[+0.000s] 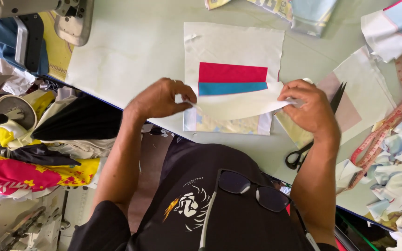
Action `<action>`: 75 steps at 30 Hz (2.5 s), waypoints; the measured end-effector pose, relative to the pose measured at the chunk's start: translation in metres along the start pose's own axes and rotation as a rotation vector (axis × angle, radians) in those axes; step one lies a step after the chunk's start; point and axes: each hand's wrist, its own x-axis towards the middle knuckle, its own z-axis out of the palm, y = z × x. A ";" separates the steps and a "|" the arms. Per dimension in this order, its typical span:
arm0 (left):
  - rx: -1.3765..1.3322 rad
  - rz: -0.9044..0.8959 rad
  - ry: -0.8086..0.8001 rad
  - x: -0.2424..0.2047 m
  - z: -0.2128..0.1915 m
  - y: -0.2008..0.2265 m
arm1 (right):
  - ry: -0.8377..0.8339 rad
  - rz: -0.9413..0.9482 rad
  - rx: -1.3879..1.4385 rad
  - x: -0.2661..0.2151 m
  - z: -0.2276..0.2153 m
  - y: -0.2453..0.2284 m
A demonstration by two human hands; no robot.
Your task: The person aligns a printed transfer sheet onto a piece of white fabric, measures and marks the fabric with a tape measure and pen, and then uses a heat press to apply the transfer. They then unfold a larger printed fabric sheet and measure it.
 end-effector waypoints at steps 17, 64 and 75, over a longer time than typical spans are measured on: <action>0.150 0.034 0.460 0.096 -0.028 -0.070 | 0.145 0.162 -0.016 0.090 0.011 0.037; 0.815 0.166 0.403 0.068 0.061 -0.087 | 0.534 0.024 -0.729 0.021 0.148 0.014; 0.737 -0.014 0.442 0.040 0.013 -0.127 | 0.659 0.131 -0.506 -0.062 0.222 -0.010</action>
